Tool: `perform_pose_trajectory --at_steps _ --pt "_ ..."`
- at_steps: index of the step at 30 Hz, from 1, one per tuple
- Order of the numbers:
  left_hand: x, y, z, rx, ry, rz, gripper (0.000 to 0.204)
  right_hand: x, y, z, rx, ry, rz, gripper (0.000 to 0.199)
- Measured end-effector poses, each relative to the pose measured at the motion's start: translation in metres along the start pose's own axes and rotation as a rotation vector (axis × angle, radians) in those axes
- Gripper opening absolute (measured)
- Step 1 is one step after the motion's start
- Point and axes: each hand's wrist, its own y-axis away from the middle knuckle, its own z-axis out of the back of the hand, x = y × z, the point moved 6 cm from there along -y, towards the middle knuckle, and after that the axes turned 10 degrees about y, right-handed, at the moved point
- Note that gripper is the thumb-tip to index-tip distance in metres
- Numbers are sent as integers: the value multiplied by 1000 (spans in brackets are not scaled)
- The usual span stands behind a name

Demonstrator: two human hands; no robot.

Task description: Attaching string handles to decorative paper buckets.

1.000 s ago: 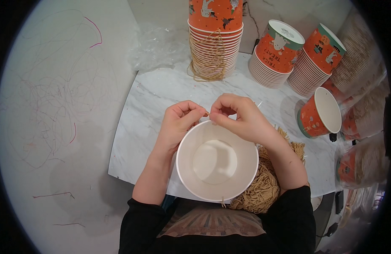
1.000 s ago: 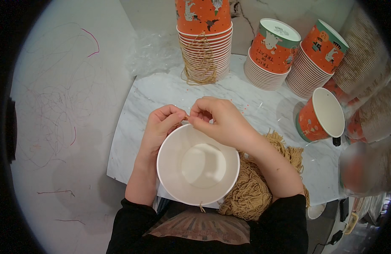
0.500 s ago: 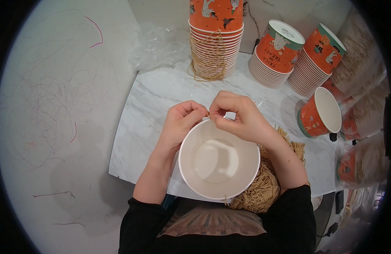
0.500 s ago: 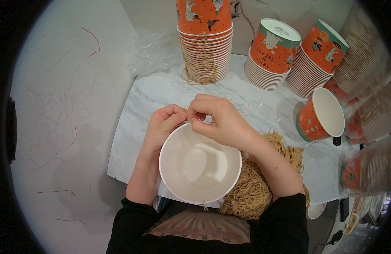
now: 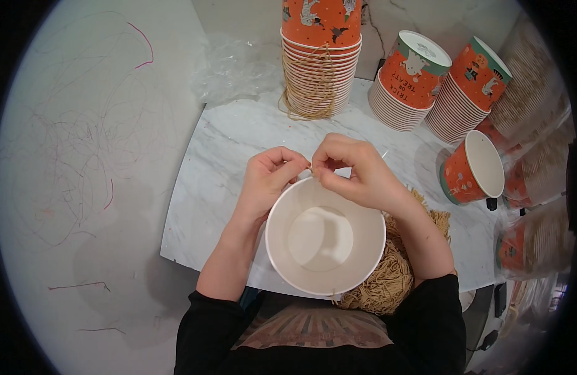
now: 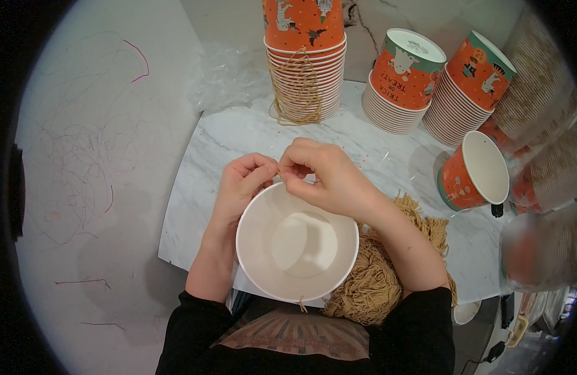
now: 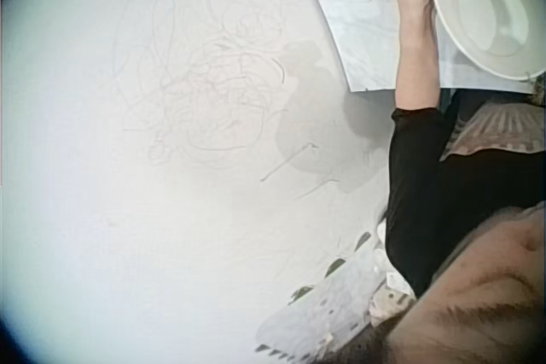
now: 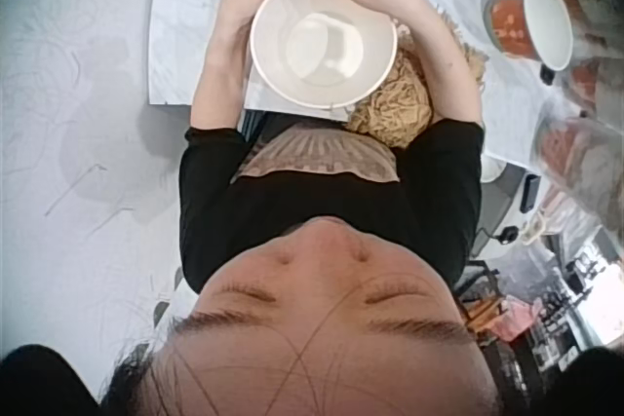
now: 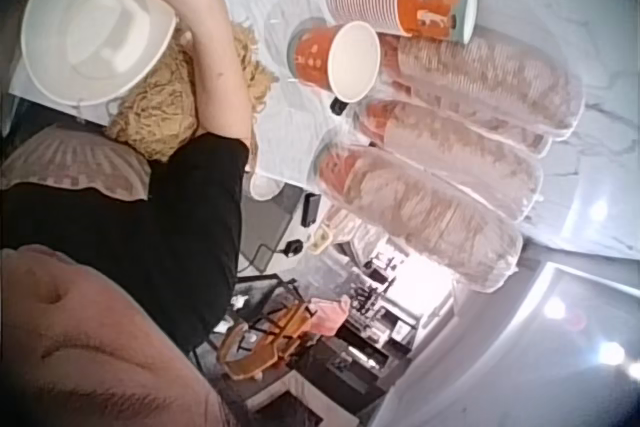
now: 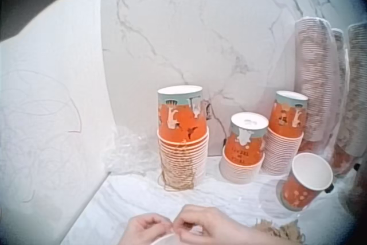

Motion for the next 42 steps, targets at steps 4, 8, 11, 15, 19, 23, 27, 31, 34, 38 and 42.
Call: perform_pose_trajectory --at_steps 4,8,11,15,19,23,27,31,34,38,42 --pt "-4 -1 3 -96 -50 -54 8 -9 0 2 -35 -8 -105 11" --pt "-5 -1 0 -103 -110 -104 10 -21 0 2 -47 -56 -250 16" --pt "-2 -2 -5 -136 -58 -137 13 -31 0 -5 -3 -156 -305 16" --pt "0 -2 -4 -98 -68 -122 17 -38 -1 -12 50 -301 -320 12" --pt "-5 1 -13 -66 -85 -102 18 -44 -2 -11 52 -345 -277 9" --pt "5 0 -10 -50 -104 35 15 -53 -4 -9 25 -318 -279 9" --pt "7 -1 -8 -37 -101 39 12 -65 -1 -16 70 -434 -381 9" --pt "9 1 -9 -89 -144 24 10 -63 1 -24 198 -572 -495 7" --pt "12 0 -3 -126 -184 -16 8 -66 4 -30 295 -686 -581 6" --pt "0 -4 7 -204 -262 -230 5 -73 7 -36 342 -891 -611 5" --pt "2 -2 10 -200 -326 -175 8 -76 8 -43 412 -972 -607 7"
